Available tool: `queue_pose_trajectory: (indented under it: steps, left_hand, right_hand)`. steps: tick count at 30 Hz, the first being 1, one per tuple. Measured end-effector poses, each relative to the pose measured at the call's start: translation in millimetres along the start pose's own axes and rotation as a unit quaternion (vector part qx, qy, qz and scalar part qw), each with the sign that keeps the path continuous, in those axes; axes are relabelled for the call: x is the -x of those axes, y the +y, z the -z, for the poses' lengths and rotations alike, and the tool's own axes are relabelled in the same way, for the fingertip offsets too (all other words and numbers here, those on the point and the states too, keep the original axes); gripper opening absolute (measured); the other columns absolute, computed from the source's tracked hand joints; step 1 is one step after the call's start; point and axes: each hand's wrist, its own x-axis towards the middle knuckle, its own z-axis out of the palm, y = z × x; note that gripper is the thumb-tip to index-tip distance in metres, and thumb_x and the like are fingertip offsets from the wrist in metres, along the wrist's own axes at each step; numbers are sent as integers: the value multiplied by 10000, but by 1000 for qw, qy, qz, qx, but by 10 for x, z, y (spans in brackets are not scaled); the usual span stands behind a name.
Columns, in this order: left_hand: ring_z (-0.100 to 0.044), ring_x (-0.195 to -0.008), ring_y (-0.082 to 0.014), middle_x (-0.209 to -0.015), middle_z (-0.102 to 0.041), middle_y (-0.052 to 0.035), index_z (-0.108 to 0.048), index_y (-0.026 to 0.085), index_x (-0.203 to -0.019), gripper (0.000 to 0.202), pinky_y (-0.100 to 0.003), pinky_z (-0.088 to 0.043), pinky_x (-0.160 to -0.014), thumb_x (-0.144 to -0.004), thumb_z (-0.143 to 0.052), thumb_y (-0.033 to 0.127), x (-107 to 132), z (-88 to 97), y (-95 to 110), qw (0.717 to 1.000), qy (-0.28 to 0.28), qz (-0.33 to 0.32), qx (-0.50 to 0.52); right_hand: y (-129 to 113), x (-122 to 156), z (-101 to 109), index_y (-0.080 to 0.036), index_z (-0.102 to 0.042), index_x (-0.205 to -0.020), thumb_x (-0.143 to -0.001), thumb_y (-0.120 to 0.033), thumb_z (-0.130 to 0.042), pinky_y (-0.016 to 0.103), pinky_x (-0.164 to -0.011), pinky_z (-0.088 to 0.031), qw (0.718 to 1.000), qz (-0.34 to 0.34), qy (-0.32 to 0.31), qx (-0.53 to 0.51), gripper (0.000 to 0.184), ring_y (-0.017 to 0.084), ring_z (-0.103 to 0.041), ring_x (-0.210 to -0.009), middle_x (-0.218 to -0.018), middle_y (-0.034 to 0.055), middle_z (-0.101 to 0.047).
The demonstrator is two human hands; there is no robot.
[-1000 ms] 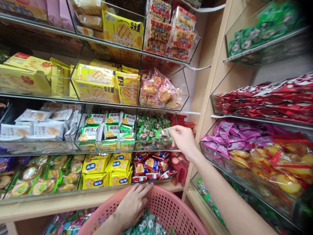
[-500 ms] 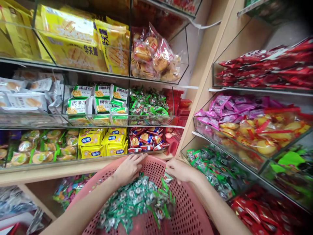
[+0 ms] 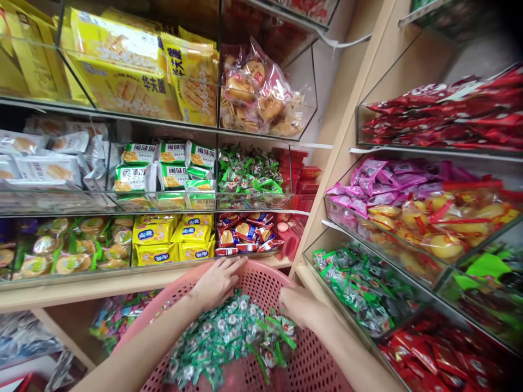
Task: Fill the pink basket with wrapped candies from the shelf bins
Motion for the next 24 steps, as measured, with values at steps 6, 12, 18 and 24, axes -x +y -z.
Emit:
queue_pose_trajectory:
  steps: [6, 12, 18, 24]
  left_hand:
    - [-324, -1305, -263, -1522, -243, -75, -624, 164, -859, 142, -432, -272, -1045, -777, -623, 279, 12, -37, -20, 1000, 5, -2, 8]
    - [-344, -1294, -256, -1512, -271, -68, -634, 171, -863, 137, -424, -269, -1050, -773, -627, 274, 18, -51, -19, 1000, 15, 9, 20]
    - [-331, -1304, -261, -1519, -256, -65, -632, 162, -867, 149, -431, -252, -1065, -783, -608, 282, 17, -49, -18, 1000, 7, 8, 26]
    - [-349, -1282, -271, -1523, -244, -68, -629, 158, -869, 163, -443, -255, -1064, -774, -607, 289, 34, -66, -23, 1000, 4, 19, 24]
  right_hand:
    - [-24, -1, 44, -225, -665, -664, -573, 45, -538, 274, -580, -415, 993, 59, -69, 80, 312, 224, -663, -741, -762, 47, -697]
    - [-101, -213, 586, -225, -658, -717, -758, -161, -526, 273, -623, -405, 991, 108, 53, 57, 152, 193, -642, -747, -769, 33, -685]
    - [-527, -608, 1464, -222, -646, -890, -819, -304, -527, 253, -720, -422, 929, 157, 323, -91, 161, 160, -624, -821, -892, 5, -687]
    - [-829, -1044, 1588, -185, -603, -1070, -775, -458, -605, 297, -816, -425, 926, 150, 337, -81, 402, 197, -594, -973, -1047, 67, -650]
